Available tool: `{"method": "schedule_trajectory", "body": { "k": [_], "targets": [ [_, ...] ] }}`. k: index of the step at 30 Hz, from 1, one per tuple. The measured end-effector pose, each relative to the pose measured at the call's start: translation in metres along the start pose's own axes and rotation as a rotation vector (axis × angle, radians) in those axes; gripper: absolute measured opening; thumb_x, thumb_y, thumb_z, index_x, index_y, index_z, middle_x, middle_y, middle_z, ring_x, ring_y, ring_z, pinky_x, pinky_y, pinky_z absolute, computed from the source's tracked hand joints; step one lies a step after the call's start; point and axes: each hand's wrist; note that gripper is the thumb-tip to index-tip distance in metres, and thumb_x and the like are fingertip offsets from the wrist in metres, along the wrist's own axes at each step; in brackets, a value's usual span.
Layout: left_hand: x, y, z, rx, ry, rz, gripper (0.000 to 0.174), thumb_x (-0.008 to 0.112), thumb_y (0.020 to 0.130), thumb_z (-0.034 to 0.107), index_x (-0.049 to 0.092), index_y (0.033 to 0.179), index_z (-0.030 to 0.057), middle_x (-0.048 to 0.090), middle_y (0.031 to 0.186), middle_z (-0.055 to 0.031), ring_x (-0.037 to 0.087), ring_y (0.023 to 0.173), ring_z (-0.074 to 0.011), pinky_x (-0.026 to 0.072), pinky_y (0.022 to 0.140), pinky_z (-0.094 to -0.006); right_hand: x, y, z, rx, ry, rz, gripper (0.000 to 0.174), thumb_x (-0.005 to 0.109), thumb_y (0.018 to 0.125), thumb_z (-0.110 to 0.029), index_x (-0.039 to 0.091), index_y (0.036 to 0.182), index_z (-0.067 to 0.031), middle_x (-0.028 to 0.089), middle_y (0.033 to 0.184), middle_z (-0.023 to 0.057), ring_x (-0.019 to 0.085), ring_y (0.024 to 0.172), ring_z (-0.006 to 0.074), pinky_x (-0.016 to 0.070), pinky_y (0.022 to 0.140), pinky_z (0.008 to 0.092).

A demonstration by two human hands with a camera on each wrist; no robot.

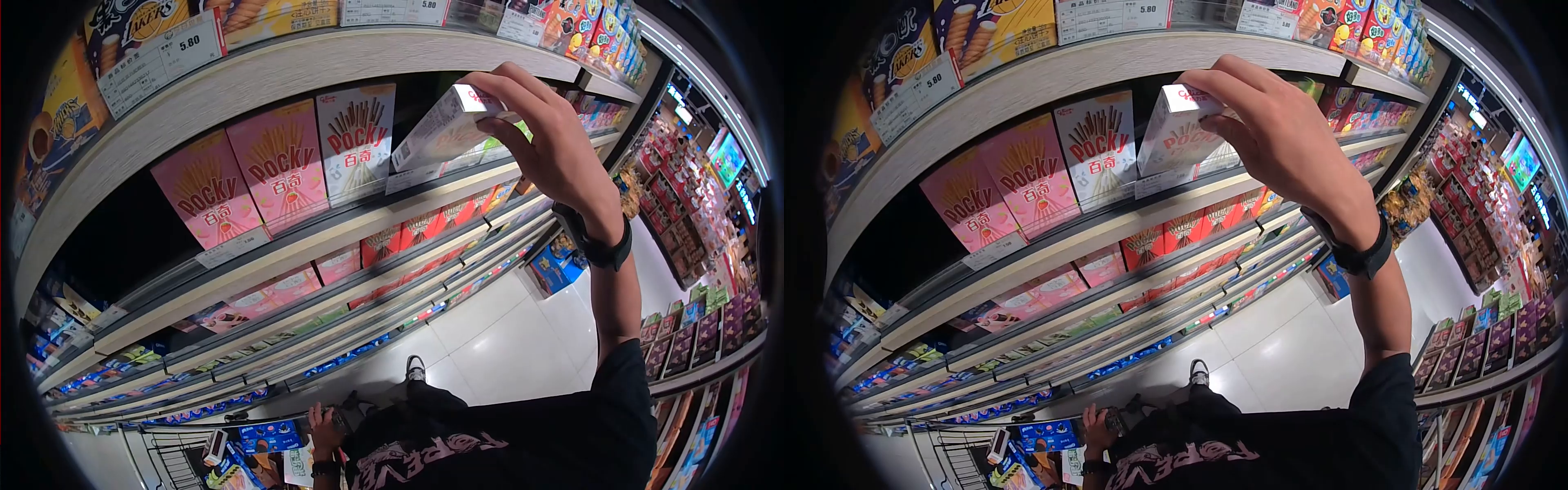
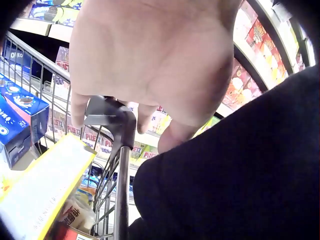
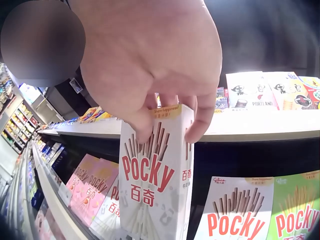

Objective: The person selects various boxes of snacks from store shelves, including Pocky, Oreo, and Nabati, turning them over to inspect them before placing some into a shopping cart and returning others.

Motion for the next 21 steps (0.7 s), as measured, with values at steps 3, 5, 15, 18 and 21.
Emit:
{"method": "schedule_trajectory", "body": {
  "k": [3, 5, 15, 18, 21],
  "targets": [
    [-0.002, 0.001, -0.001, -0.003, -0.015, -0.011, 0.062, 0.077, 0.066, 0.027, 0.059, 0.122, 0.0082, 0.034, 0.144, -0.0232, 0.025, 0.135, -0.0469, 0.0313, 0.109, -0.0503, 0.001, 0.0, 0.002, 0.014, 0.01, -0.002, 0.04, 0.065, 0.08, -0.001, 0.055, 0.118, -0.008, 0.056, 0.096, 0.0104, 0.059, 0.084, 0.033, 0.0467, 0.069, 0.0415],
    [-0.002, 0.001, -0.001, -0.011, -0.017, -0.015, 0.06, 0.076, 0.066, 0.027, 0.06, 0.12, 0.0094, 0.035, 0.143, -0.0226, 0.026, 0.135, -0.0466, 0.032, 0.108, -0.0497, 0.001, 0.001, 0.003, 0.018, 0.017, -0.002, 0.04, 0.065, 0.08, -0.001, 0.056, 0.118, -0.0083, 0.056, 0.096, 0.0103, 0.059, 0.084, 0.0328, 0.0468, 0.068, 0.0412],
    [-0.001, 0.003, -0.001, 0.006, -0.045, 0.029, 0.05, 0.074, 0.062, 0.021, 0.066, 0.11, 0.0102, 0.041, 0.136, -0.0195, 0.031, 0.131, -0.0434, 0.0339, 0.107, -0.0487, 0.007, 0.003, 0.004, 0.031, 0.027, -0.006, 0.04, 0.065, 0.081, 0.0, 0.055, 0.119, -0.0064, 0.056, 0.097, 0.0107, 0.059, 0.085, 0.033, 0.0478, 0.07, 0.0408],
    [0.0, 0.004, -0.001, 0.013, -0.039, 0.049, 0.048, 0.073, 0.062, 0.021, 0.067, 0.109, 0.0104, 0.042, 0.134, -0.0189, 0.031, 0.13, -0.043, 0.0335, 0.107, -0.049, 0.01, 0.003, 0.006, 0.027, 0.026, -0.016, 0.041, 0.065, 0.08, 0.0, 0.054, 0.119, -0.006, 0.056, 0.098, 0.0108, 0.059, 0.087, 0.0329, 0.0481, 0.071, 0.0404],
    [0.0, 0.004, 0.0, 0.003, -0.043, 0.053, 0.045, 0.073, 0.064, 0.021, 0.068, 0.107, 0.0107, 0.043, 0.134, -0.0185, 0.031, 0.13, -0.0429, 0.0331, 0.107, -0.0491, 0.011, 0.004, 0.008, 0.03, 0.035, -0.029, 0.042, 0.065, 0.08, 0.001, 0.053, 0.12, -0.0055, 0.055, 0.099, 0.011, 0.059, 0.089, 0.0328, 0.0482, 0.072, 0.0402]
  ]
}}
Point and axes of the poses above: each hand's wrist, its own y-axis towards the middle knuckle, its own x-axis out of the palm, z = x × y
